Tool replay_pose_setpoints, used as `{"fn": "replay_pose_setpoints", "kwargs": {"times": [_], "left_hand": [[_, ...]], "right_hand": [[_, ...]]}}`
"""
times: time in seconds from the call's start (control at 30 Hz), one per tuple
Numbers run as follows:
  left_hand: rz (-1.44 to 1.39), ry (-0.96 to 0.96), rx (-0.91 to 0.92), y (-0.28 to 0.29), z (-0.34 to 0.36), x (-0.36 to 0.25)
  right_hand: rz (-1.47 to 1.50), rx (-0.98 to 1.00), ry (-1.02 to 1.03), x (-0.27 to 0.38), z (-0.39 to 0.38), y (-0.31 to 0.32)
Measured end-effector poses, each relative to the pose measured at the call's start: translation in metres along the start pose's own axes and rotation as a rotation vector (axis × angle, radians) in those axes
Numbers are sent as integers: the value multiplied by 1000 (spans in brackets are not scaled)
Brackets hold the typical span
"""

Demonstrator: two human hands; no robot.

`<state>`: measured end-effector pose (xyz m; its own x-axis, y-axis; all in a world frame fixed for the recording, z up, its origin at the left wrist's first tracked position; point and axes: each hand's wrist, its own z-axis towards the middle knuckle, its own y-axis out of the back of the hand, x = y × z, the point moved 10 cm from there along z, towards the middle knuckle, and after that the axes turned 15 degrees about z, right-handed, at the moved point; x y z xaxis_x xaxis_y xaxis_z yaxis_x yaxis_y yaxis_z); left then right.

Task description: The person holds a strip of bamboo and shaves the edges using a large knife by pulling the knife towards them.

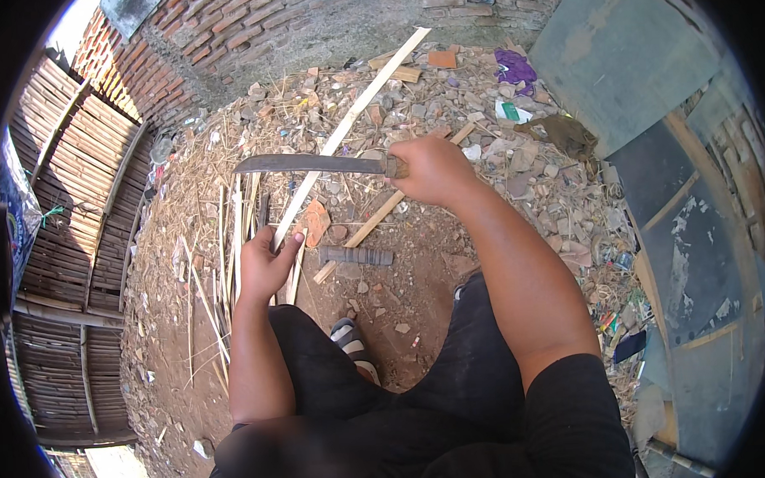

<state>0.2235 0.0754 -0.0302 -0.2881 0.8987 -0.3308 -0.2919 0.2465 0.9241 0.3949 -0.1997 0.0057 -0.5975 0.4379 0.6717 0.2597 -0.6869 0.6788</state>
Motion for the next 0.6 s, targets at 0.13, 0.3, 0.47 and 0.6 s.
{"fn": "replay_pose_setpoints", "kwargs": {"times": [0.13,0.3,0.47,0.6], "left_hand": [[-4,-7,-3,3,-1,-6],[3,-16,-5,3,0,-4],[-3,-14,-8,5,-1,-9],[2,-12,6,5,-1,-10]], "right_hand": [[-21,94,-28,6,-1,-13],[-57,166,11,12,-1,-28],[-75,218,-1,19,-3,-33],[-75,207,14,21,-4,-32]]}}
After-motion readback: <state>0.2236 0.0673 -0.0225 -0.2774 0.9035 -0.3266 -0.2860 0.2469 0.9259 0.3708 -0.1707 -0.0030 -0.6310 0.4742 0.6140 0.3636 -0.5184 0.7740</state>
